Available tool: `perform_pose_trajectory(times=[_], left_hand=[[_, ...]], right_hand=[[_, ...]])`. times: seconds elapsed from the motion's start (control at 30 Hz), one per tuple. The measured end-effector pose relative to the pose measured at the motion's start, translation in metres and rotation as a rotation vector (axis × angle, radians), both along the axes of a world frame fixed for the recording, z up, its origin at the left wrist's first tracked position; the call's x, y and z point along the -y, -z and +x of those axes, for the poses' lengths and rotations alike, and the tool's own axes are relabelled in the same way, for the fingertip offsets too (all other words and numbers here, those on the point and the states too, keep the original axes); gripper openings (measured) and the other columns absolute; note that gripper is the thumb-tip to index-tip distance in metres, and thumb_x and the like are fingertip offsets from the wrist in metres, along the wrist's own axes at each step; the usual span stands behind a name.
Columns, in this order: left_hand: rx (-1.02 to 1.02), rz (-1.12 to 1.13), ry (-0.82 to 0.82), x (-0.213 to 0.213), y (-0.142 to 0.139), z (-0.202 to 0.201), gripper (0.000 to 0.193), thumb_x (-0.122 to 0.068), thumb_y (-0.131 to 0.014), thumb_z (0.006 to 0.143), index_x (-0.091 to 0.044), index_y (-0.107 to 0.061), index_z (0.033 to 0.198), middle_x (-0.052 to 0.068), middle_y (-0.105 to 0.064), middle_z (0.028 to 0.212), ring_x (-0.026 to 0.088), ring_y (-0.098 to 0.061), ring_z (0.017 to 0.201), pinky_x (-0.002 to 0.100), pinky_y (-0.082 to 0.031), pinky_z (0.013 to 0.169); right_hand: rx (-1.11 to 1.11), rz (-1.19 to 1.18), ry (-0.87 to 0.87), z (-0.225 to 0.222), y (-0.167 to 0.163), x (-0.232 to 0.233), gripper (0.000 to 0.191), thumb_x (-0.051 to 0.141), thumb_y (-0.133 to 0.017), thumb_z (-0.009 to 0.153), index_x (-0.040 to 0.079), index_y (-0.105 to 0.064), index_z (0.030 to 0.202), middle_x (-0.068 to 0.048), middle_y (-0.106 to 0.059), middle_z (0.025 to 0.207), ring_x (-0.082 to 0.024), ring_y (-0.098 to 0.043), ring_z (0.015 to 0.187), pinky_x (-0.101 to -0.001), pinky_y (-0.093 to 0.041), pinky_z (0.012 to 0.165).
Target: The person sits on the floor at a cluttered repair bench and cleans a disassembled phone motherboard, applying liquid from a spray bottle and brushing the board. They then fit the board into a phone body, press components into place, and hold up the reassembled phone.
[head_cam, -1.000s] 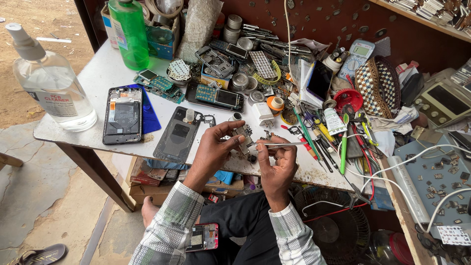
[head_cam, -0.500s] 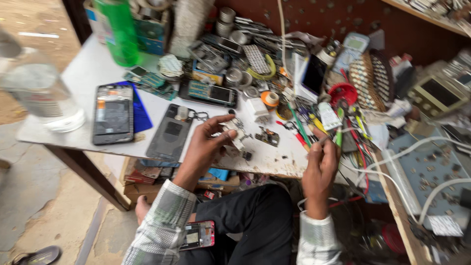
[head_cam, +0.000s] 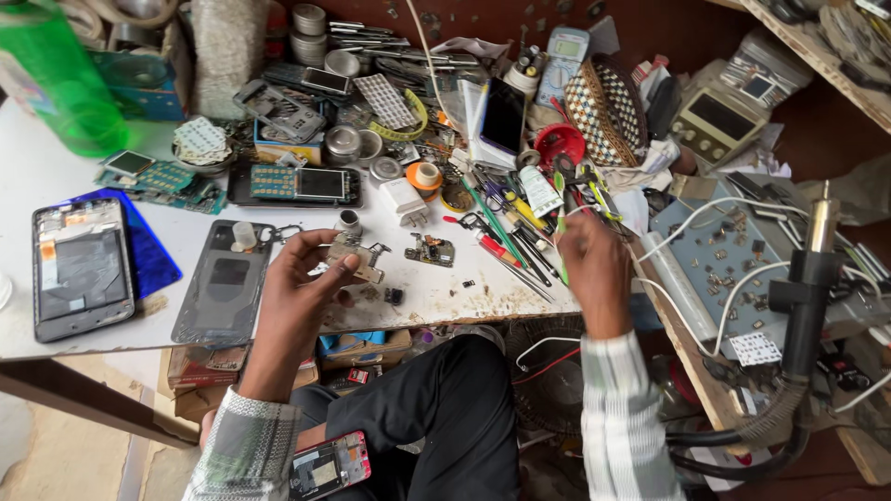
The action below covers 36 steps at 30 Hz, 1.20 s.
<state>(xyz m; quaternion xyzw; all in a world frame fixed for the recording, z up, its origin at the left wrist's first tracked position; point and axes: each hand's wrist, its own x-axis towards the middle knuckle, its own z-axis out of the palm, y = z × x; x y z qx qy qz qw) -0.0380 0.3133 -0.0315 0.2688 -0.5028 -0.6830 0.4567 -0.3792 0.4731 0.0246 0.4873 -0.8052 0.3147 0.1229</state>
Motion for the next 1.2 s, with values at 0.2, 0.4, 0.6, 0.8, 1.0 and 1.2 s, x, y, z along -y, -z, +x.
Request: perform_pose_trajectory(times=[0.2, 0.4, 0.6, 0.8, 1.0, 1.2], left_hand=[[-0.127, 0.047, 0.026, 0.005, 0.011, -0.004, 0.043, -0.01, -0.074, 0.088, -0.008, -0.046, 0.12, 0.009, -0.071, 0.106, 0.021, -0.076, 0.09, 0.029, -0.059, 0.06], [-0.242, 0.059, 0.065, 0.009, 0.011, -0.003, 0.04, -0.007, -0.074, 0.091, -0.008, -0.043, 0.116, 0.013, -0.071, 0.098, 0.02, -0.073, 0.088, 0.032, -0.06, 0.064], [-0.239, 0.052, 0.035, -0.002, -0.004, -0.009, 0.045, -0.007, -0.073, 0.09, -0.008, -0.046, 0.126, 0.009, -0.074, 0.099, 0.015, -0.071, 0.086, 0.03, -0.06, 0.066], [-0.312, 0.043, -0.045, -0.028, -0.019, -0.008, 0.037, -0.006, -0.073, 0.091, 0.001, -0.054, 0.122, 0.013, -0.077, 0.1, 0.016, -0.075, 0.089, 0.032, -0.063, 0.069], [-0.358, 0.006, -0.099, -0.049, -0.026, -0.007, 0.034, -0.004, -0.073, 0.092, 0.002, -0.053, 0.12, 0.016, -0.078, 0.099, 0.016, -0.074, 0.086, 0.031, -0.062, 0.067], [-0.388, -0.043, -0.169, -0.072, -0.029, -0.009, 0.03, -0.003, -0.071, 0.094, 0.003, -0.054, 0.118, 0.016, -0.078, 0.1, 0.014, -0.073, 0.086, 0.028, -0.06, 0.065]], right_hand=[[-0.039, 0.086, 0.12, -0.077, 0.018, 0.035, 0.052, 0.037, -0.085, 0.083, 0.006, -0.067, 0.12, -0.014, -0.077, 0.098, -0.031, -0.074, 0.088, -0.044, -0.056, 0.076], [-0.009, -0.101, 0.075, -0.052, 0.004, 0.032, 0.041, 0.024, -0.08, 0.092, 0.002, -0.067, 0.124, -0.012, -0.076, 0.096, -0.03, -0.074, 0.084, -0.0415, -0.056, 0.076], [0.011, -0.324, -0.435, 0.086, -0.008, 0.011, 0.027, 0.009, -0.068, 0.099, -0.001, -0.063, 0.123, -0.013, -0.062, 0.108, -0.026, -0.065, 0.088, -0.0348, -0.054, 0.076], [0.129, -0.241, -0.572, 0.178, -0.008, 0.007, 0.034, 0.016, -0.059, 0.105, 0.005, -0.067, 0.136, -0.011, -0.066, 0.103, -0.018, -0.069, 0.085, -0.029, -0.055, 0.069], [0.669, -0.201, -0.519, 0.192, 0.001, 0.012, 0.029, 0.027, -0.065, 0.099, 0.001, -0.07, 0.112, -0.003, -0.08, 0.09, -0.006, -0.068, 0.065, -0.0212, -0.055, 0.058], [0.872, -0.321, -0.6, 0.197, 0.015, 0.016, 0.025, 0.023, -0.066, 0.099, -0.001, -0.064, 0.102, -0.007, -0.077, 0.088, -0.007, -0.062, 0.061, -0.0227, -0.052, 0.055]])
